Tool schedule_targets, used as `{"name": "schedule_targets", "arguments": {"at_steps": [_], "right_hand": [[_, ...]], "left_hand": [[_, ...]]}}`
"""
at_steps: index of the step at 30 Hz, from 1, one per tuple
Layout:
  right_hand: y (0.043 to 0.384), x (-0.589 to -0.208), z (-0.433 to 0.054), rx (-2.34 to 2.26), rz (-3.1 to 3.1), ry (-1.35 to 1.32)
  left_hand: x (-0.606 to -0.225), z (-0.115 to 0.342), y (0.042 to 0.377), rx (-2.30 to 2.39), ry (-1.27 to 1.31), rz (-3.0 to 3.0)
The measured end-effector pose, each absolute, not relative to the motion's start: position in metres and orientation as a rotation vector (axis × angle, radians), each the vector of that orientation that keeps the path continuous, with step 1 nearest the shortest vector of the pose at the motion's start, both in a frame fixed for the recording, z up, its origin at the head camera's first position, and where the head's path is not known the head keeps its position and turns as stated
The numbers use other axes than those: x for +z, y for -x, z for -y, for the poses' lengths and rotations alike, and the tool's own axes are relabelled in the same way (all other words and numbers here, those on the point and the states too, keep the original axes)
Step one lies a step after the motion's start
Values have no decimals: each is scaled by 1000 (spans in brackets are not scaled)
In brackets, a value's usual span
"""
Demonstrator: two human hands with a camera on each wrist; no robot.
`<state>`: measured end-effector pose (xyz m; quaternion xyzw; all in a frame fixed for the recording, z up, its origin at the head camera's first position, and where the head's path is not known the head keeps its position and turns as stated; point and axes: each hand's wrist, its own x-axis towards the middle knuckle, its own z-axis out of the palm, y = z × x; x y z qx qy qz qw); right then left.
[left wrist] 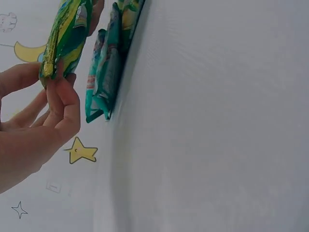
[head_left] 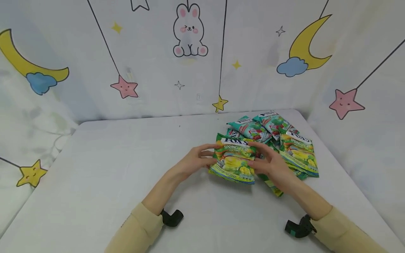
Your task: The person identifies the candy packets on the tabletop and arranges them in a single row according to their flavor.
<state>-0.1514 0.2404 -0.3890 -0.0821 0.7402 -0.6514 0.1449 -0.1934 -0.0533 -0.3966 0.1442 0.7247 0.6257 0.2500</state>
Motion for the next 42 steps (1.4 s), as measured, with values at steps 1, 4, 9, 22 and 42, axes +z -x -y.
{"name": "schedule_targets", "arguments": {"at_steps": [1,4,9,22,42], "right_hand": [[152,-389,-239,-1872,-2143,225],[156,-389,-232,-1862,-2165,206],[163,-390,-219,-1897,-2129,199],[181,-389,-183,-1907,-2051,94],[204,-404,-114,-2003,-1792,-33]], "left_hand": [[-396,55,193,1704,-396,-1988],[-393,60,192,1716,-396,-2016],[-394,69,189,1735,-367,-2029],[-397,101,184,1705,-316,-2065],[-406,165,187,1708,-265,-2097]]}}
